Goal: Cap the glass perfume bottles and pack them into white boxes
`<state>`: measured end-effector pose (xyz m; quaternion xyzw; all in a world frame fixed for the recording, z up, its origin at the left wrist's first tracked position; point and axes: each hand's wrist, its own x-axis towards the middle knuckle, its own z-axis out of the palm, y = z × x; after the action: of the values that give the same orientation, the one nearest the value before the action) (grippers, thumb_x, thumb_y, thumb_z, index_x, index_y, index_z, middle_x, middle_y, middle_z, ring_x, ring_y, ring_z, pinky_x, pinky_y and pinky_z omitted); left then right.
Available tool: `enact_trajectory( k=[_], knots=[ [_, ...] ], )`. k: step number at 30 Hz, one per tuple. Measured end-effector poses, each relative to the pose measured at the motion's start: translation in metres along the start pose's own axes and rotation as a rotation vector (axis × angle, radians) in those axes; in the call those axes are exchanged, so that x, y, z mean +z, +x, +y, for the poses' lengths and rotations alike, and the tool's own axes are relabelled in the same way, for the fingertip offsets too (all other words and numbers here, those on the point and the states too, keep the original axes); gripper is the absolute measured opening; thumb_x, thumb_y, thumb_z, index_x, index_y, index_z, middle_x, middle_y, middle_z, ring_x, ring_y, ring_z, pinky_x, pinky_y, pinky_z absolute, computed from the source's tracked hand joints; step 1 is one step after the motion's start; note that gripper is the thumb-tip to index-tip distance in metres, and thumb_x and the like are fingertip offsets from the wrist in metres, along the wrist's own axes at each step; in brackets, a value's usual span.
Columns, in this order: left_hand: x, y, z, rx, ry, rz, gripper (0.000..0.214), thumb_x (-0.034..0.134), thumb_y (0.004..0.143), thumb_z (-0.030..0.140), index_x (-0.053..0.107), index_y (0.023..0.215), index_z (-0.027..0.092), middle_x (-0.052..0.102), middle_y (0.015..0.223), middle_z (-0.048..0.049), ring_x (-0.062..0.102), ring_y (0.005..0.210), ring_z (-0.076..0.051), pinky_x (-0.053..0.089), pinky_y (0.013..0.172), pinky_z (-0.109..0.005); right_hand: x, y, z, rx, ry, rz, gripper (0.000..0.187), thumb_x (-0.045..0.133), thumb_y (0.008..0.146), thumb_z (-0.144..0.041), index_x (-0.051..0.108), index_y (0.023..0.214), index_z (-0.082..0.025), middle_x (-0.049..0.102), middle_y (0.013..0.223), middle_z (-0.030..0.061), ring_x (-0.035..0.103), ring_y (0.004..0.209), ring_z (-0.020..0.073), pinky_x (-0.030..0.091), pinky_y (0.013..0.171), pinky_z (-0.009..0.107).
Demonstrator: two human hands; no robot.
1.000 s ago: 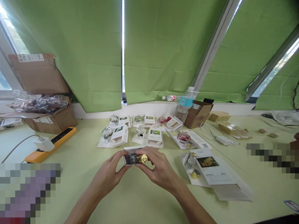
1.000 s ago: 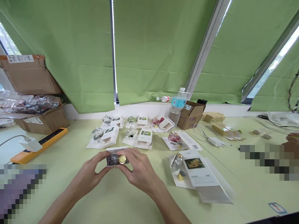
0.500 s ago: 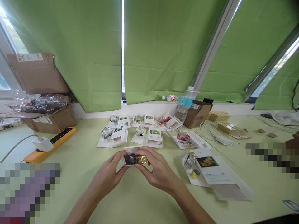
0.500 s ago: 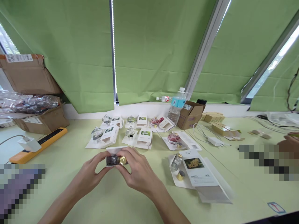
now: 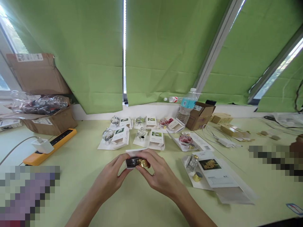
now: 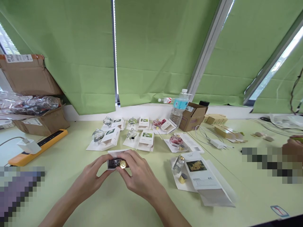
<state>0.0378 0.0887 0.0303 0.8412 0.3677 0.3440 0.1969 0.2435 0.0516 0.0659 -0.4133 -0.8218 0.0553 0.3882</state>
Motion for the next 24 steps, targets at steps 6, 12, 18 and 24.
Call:
enact_trajectory(
  k=[6, 12, 18, 24],
  knots=[
    [0.0002, 0.0004, 0.0012, 0.003, 0.001, 0.000, 0.025, 0.048, 0.093, 0.025, 0.045, 0.117, 0.031, 0.061, 0.114, -0.0004, 0.059, 0.102, -0.017, 0.046, 0.085, -0.028, 0.0037, -0.0018, 0.0047, -0.085, -0.047, 0.052, 0.017, 0.057, 0.090, -0.021, 0.056, 0.107, -0.022, 0.063, 0.095, 0.0056, 0.056, 0.088, 0.0196, 0.049, 0.077, 0.034],
    [0.0011, -0.0001, 0.0006, 0.016, 0.019, 0.010, 0.025, 0.048, 0.093, 0.026, 0.046, 0.118, 0.031, 0.061, 0.117, -0.0008, 0.058, 0.105, -0.018, 0.047, 0.088, -0.029, 0.0021, -0.0004, 0.0035, -0.085, -0.129, -0.010, 0.030, 0.053, 0.092, -0.023, 0.053, 0.122, -0.021, 0.061, 0.106, 0.0087, 0.055, 0.098, 0.0221, 0.049, 0.082, 0.037],
    [0.0013, 0.0003, 0.0015, 0.039, 0.018, 0.034, 0.026, 0.048, 0.093, 0.025, 0.047, 0.118, 0.030, 0.062, 0.116, -0.0019, 0.059, 0.106, -0.018, 0.049, 0.087, -0.030, 0.0020, 0.0001, 0.0013, -0.068, -0.105, -0.001, 0.032, 0.050, 0.092, -0.020, 0.052, 0.125, -0.021, 0.060, 0.108, 0.0101, 0.057, 0.098, 0.0216, 0.052, 0.080, 0.036],
    [0.0004, 0.0008, 0.0020, 0.034, 0.021, 0.030, 0.024, 0.048, 0.093, 0.024, 0.047, 0.116, 0.029, 0.062, 0.116, -0.0019, 0.060, 0.105, -0.018, 0.049, 0.087, -0.029, 0.0062, -0.0011, 0.0051, -0.127, -0.074, 0.098, 0.017, 0.056, 0.090, -0.018, 0.057, 0.107, -0.021, 0.065, 0.096, 0.0076, 0.061, 0.089, 0.0199, 0.053, 0.077, 0.034]
  ],
)
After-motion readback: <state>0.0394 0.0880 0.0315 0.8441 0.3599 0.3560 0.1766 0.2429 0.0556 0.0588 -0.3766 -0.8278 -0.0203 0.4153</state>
